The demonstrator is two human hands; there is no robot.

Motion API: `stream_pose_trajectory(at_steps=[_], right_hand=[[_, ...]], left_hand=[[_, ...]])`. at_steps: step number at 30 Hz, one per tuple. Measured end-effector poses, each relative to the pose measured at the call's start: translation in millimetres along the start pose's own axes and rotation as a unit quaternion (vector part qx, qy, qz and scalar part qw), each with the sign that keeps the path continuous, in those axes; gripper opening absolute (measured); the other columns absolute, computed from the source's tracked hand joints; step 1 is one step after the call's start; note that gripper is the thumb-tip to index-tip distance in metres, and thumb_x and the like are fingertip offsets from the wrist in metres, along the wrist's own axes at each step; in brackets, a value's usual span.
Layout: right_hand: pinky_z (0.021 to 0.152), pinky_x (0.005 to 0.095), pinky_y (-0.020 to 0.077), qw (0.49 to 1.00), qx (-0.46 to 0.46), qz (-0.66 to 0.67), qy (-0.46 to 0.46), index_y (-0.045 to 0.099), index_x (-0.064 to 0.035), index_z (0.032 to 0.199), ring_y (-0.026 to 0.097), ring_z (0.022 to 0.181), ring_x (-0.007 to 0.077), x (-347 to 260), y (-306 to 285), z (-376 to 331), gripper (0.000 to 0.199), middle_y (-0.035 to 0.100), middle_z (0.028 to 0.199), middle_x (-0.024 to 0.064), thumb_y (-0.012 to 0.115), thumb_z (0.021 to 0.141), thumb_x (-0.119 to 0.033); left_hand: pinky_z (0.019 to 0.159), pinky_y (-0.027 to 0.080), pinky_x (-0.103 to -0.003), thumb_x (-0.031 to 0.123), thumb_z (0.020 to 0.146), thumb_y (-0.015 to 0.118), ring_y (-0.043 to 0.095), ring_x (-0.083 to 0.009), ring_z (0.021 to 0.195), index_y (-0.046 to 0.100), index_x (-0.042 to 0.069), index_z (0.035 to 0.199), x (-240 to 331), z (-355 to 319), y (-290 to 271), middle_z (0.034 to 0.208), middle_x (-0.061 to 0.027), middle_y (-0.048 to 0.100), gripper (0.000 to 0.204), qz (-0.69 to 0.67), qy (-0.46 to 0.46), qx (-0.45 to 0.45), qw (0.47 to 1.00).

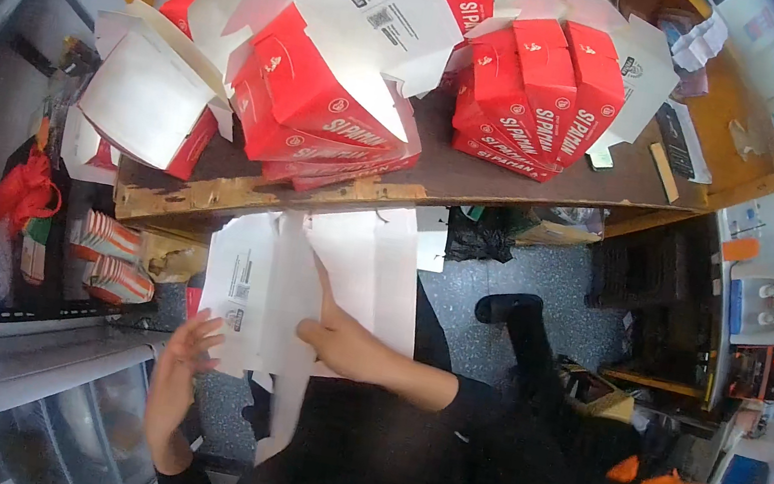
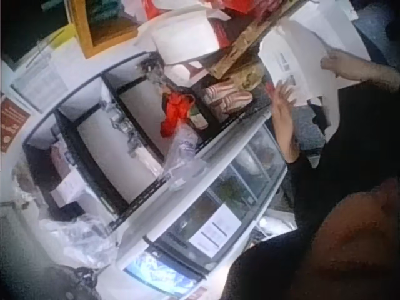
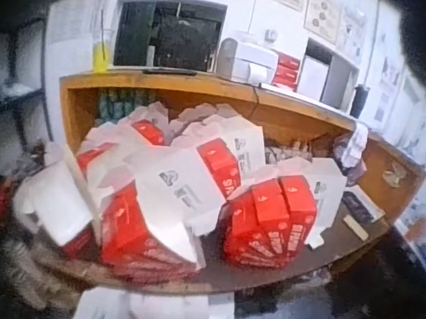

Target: The person assembles red and white branded cardboard boxes by folding the flat pieces into shape and tucking the flaps to secure the structure. The person works at a cluttered counter, handling the boxes one by one and stacking the finished units on the table.

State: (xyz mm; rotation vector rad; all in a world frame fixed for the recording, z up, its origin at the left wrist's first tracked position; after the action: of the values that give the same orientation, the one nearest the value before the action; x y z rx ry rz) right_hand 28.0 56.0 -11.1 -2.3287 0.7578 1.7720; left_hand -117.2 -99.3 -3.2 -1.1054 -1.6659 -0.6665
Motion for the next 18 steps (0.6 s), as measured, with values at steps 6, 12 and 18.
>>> stream_pose_trajectory(at_steps=[6,12,18], right_hand=[[0.085,0.0321,0.0400,0.963,0.041,0.263,0.052,0.013,-0.0058,0.129,0.043,0.107,0.0263,-1,-2,16,0.061,0.036,0.119,0.0151,0.043,0.076,0.000],[0.088,0.0345,0.0384,0.952,-0.124,-0.042,-0.277,0.027,-0.0029,0.122,0.041,0.111,0.0314,-14,72,20,0.059,0.030,0.124,0.0156,0.047,0.068,0.007],[0.079,0.0398,0.0430,0.868,-0.330,-0.262,-0.262,0.032,-0.0044,0.113,0.045,0.099,0.0440,-63,124,-8,0.041,0.024,0.121,0.0344,0.047,0.075,-0.004]], left_hand=[[0.085,0.037,-0.032,0.057,0.083,0.030,0.047,-0.0215,0.106,0.037,0.002,0.123,2,-2,-22,0.118,-0.0116,0.047,0.068,0.098,-0.010,-0.025,0.995],[0.084,0.040,-0.034,0.068,0.076,0.018,0.049,-0.0211,0.104,0.036,0.000,0.122,7,-7,-49,0.116,-0.0139,0.048,0.084,0.023,-0.047,-0.010,0.999],[0.084,0.041,-0.036,0.058,0.082,0.028,0.049,-0.0218,0.102,0.035,0.001,0.123,30,-66,-81,0.116,-0.0146,0.048,0.071,0.054,0.142,0.255,0.955]])
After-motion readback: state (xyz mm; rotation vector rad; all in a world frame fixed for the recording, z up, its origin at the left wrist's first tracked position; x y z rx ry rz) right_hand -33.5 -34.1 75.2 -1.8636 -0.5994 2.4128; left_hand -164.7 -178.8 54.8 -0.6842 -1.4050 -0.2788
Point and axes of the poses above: each hand's wrist, its own z-axis towards the middle knuckle, its own y-axis out of the palm, x = y × z, the point moved 3 cm from there along z, towards the middle knuckle
